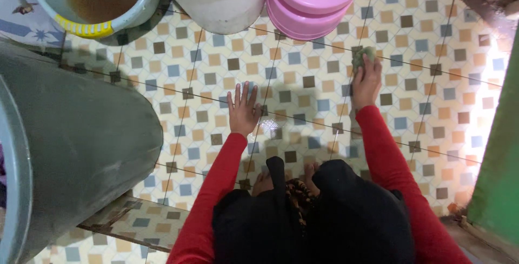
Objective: The person scrubs the tiled floor and walls of a bathroom using a sponge. They dip the sponge into a bucket of water and wipe the surfaces, moving between the floor and the lower wall sections.
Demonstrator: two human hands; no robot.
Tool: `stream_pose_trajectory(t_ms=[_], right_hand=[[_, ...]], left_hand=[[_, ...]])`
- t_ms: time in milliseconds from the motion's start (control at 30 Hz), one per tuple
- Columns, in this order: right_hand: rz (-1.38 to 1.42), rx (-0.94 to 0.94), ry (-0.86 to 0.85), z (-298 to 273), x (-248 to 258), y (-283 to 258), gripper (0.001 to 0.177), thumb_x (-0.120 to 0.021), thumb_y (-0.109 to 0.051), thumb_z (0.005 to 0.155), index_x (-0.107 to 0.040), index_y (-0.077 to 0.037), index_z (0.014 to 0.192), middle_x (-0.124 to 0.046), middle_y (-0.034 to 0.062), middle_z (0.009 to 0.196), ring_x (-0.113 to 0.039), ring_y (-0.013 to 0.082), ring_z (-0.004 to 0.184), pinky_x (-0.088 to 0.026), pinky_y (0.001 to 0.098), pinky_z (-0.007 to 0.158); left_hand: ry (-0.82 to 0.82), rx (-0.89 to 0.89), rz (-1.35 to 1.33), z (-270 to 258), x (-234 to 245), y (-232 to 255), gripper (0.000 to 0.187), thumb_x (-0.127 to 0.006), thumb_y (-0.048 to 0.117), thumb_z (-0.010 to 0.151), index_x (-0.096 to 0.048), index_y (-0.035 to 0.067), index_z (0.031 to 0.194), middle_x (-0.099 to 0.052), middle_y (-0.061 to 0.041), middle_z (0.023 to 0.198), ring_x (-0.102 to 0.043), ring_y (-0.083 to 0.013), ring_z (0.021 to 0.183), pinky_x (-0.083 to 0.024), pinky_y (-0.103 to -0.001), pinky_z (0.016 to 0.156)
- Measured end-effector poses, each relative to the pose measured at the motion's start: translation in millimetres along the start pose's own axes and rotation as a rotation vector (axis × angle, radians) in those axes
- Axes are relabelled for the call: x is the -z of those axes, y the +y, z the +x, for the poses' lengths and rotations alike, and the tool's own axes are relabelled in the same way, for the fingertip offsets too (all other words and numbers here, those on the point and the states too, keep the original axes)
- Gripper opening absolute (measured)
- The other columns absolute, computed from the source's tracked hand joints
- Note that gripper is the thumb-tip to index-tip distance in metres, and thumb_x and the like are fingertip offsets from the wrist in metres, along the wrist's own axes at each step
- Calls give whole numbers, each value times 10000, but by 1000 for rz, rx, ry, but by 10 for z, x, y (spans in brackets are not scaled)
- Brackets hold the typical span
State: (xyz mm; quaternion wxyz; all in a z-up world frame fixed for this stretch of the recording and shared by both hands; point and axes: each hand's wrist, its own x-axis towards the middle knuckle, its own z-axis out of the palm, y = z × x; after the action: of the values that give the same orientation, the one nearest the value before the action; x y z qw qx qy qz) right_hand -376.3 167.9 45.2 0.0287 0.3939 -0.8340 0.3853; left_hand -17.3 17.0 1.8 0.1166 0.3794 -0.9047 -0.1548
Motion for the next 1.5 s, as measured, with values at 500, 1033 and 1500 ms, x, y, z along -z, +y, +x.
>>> stream_pose_trajectory(t_ms=[500, 1033, 1500], right_hand=[[121, 496, -562, -1104, -623, -543, 317, -481, -312, 1112, -651, -216, 1362, -608, 100, 1394, -561, 325, 1380, -496, 422, 1161], [27, 85, -255, -823, -365, -434, 375, -611, -29, 972, -629, -86, 1343, -520, 261, 1470, -499, 458, 1356, -441, 514, 1133], [-22, 175, -190, -339, -26, -196, 331, -559, 21, 935, -644, -68, 1242, -624, 198, 1351, -559, 429, 1324, -468, 514, 1119]], left_hand=[[-16, 7, 88, -18, -93, -27, 585, -572, 312, 1009, -433, 259, 1576, -286, -79, 1689, -219, -349, 1563, -133, -600, 1256], [-7, -16, 83, -3, -26, -3, 562, -542, 362, 1019, -448, 292, 1569, -257, -107, 1687, -173, -351, 1568, -134, -635, 1237], [43, -42, 91, -42, -143, -64, 590, -521, 365, 1039, -398, 242, 1603, -252, -89, 1696, -172, -343, 1576, -135, -629, 1250]])
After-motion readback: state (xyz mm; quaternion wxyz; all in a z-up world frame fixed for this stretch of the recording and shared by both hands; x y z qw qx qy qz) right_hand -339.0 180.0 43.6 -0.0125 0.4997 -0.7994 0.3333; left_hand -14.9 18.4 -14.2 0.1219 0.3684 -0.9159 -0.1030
